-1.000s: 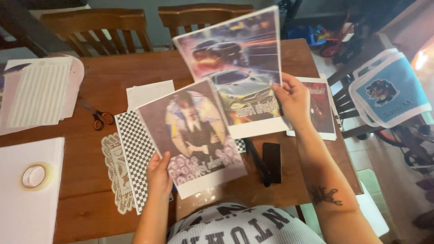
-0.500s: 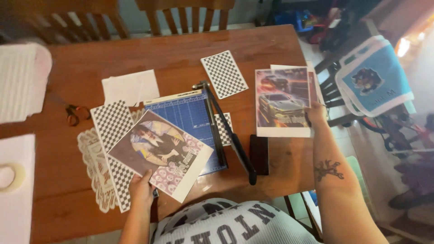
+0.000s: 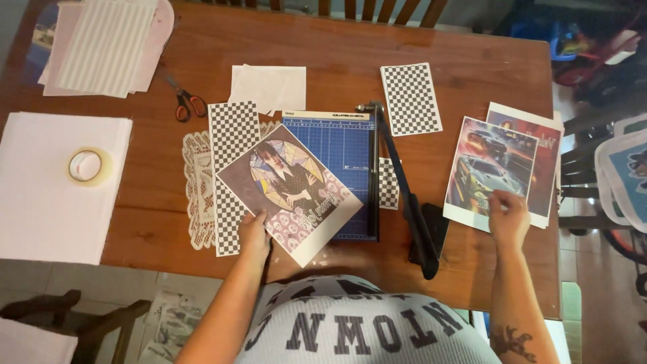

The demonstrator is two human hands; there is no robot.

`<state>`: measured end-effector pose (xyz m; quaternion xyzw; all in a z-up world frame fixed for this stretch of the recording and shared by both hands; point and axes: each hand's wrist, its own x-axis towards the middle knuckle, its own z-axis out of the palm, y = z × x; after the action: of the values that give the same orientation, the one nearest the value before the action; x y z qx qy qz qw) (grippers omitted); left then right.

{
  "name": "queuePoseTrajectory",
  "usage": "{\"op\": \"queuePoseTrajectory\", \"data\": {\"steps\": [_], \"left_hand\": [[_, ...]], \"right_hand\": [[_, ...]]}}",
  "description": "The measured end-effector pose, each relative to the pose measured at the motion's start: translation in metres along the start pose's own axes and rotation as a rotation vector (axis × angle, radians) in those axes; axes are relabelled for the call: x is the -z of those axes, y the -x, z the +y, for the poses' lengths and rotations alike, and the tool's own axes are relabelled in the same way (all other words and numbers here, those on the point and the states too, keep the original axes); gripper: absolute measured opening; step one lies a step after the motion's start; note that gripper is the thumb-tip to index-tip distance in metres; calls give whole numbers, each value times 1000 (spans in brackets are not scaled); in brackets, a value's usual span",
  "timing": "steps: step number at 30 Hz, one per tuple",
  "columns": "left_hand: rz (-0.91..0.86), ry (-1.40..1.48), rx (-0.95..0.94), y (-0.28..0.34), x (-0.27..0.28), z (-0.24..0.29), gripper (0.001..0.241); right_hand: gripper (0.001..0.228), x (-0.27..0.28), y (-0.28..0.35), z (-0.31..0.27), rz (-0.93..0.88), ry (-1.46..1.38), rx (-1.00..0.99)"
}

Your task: Cutting and preparing printed graphics for heat transfer using a paper cutter, scissors, and tape.

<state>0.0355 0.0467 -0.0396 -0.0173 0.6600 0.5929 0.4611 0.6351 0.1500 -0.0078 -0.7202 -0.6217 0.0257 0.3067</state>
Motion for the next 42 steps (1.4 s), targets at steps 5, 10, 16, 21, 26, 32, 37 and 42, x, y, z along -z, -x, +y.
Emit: {"op": "queuePoseTrajectory", "data": {"steps": [5,10,16,21,26,32,37,42], "left_hand": [[31,74,53,-33,15,-43,18],[0,36,51,-30,20,-52,16],[-73,152,180,4,27,-23,20],[-231,131,120,52,50,11,26],[-418,390,127,103,96,89,23],[-335,319,-41,68,187,79,34],[-185,-34,-123,51,249,145,52],[-127,-160,-368,29,301,217,60]], "right_hand": [[18,5,58,-103,-280,-180,-157],[66,5,92,-200,-696,-175,-326],[60,33,106,-353,-1262,-710,-778],[28,-53,154,-363,-762,-1364,-1087],[37,-43,127,-427,-1037,-1549,-505],[22,-131,134,-492,-1234,-1190,19],[45,-153,152,-616,-1253,-982,341],[36,-170,180,-714,-1255,-1172,250]]}}
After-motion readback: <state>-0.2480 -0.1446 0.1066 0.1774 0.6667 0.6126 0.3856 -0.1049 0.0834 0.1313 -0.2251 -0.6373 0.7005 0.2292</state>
